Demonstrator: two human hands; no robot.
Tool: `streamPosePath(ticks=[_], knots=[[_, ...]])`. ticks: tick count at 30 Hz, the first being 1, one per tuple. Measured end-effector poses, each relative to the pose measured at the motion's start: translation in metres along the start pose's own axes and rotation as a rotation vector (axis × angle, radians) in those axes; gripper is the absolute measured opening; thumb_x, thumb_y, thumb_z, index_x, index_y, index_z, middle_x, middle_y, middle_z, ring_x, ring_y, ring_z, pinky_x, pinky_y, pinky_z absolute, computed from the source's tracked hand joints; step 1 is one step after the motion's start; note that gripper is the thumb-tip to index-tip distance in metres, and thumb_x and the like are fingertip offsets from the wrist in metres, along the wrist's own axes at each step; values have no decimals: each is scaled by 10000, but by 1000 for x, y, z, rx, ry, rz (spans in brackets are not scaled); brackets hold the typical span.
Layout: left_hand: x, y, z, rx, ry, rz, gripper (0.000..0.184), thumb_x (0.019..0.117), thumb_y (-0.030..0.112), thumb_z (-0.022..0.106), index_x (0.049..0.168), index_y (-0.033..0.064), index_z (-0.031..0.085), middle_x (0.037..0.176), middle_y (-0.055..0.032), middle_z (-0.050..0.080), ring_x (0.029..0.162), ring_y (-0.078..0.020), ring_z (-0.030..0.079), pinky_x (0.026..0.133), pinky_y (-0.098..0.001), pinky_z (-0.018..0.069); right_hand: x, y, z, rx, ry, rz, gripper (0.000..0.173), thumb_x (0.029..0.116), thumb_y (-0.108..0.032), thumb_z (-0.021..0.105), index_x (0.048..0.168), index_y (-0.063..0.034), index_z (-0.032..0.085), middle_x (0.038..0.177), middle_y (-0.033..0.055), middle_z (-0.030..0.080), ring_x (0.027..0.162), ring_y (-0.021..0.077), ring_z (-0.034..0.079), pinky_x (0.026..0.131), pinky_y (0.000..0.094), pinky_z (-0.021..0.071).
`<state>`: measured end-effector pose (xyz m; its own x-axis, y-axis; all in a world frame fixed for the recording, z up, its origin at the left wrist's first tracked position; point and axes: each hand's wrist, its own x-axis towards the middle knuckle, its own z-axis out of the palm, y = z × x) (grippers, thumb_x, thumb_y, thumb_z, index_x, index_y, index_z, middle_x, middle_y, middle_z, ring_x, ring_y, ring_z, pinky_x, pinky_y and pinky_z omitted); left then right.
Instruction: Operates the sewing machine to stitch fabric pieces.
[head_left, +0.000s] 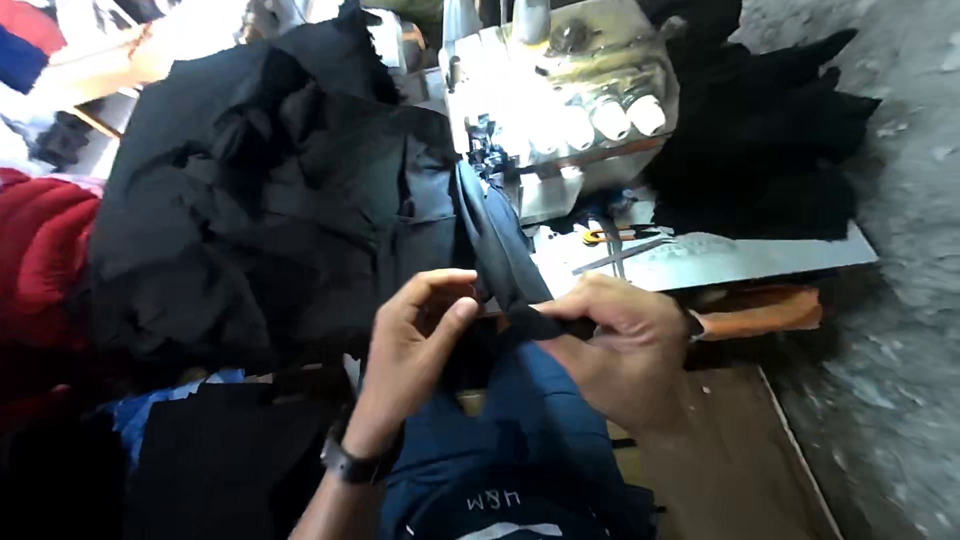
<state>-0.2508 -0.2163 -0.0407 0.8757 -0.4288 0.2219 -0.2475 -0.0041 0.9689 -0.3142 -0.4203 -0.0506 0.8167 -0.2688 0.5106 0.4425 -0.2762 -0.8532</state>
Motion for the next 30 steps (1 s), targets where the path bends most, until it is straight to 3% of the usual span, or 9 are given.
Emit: streamPosePath(ticks=[3,6,9,13,17,19,22,24,30], knots=[[12,-7,22,-293,56,-223,274,1053,55,523,1320,30,579,895,-97,720,755,-143,718,742,-299,624,3,5,0,73,-67,-138,90,902,-174,786,910,-88,760,823,-48,691,782,5,662,692,159,583],[21,-2,23,-333,108,-244,354,1047,29,517,1399,59,507,845,-118,702,678,-154,701,672,-292,619,17,2,-7,-11,-40,-187,301,903,-209,768,670,-98,614,670,-45,583,652,-14,567,581,135,467],[22,-4,18,151,90,-9,487,950,56,699,1410,104,549,1157,-39,695,927,-147,705,743,-300,626,19,0,-11,-155,-25,-108,538,902,-351,805,577,-141,432,585,-56,440,552,-7,427,504,157,330],[33,24,3,646,-123,383,292,985,245,688,1273,289,697,1520,-25,475,1411,-203,433,1119,-441,423,9,-17,-11,-323,-142,-304,429,877,-429,822,697,-118,588,747,6,607,818,98,652,805,286,571],[67,49,-17,830,-497,505,226,1028,371,589,1168,305,753,1627,-4,409,1541,-279,267,1144,-599,290,13,-11,-13,-335,-205,-457,400,893,-388,816,711,-98,610,749,21,601,872,142,663,943,361,555],[76,59,-21,824,-524,472,293,1017,403,587,1245,280,724,1571,26,482,1476,-213,381,1095,-561,341,11,-8,-13,-314,-206,-434,374,904,-395,804,756,-98,631,789,22,628,897,131,670,984,366,546],[72,58,-27,577,-270,223,248,1038,217,592,1255,112,648,1075,33,708,947,-81,682,835,-318,590,5,-5,-13,-302,-121,-356,310,923,-413,777,835,-135,675,850,-10,656,922,85,638,958,329,491],[54,36,-16,136,-191,-101,250,1085,158,489,1299,43,550,850,-61,718,694,-128,700,648,-273,609,-1,-4,-10,-318,-87,-384,282,934,-395,768,849,-139,688,853,-15,651,897,70,623,971,335,454],[27,6,35,-788,118,-494,510,1072,133,513,1565,150,382,1129,-182,691,937,-238,721,864,-384,605,-21,7,3,-364,-9,-372,260,930,-355,782,960,-105,716,839,7,644,867,85,627,951,315,476]])
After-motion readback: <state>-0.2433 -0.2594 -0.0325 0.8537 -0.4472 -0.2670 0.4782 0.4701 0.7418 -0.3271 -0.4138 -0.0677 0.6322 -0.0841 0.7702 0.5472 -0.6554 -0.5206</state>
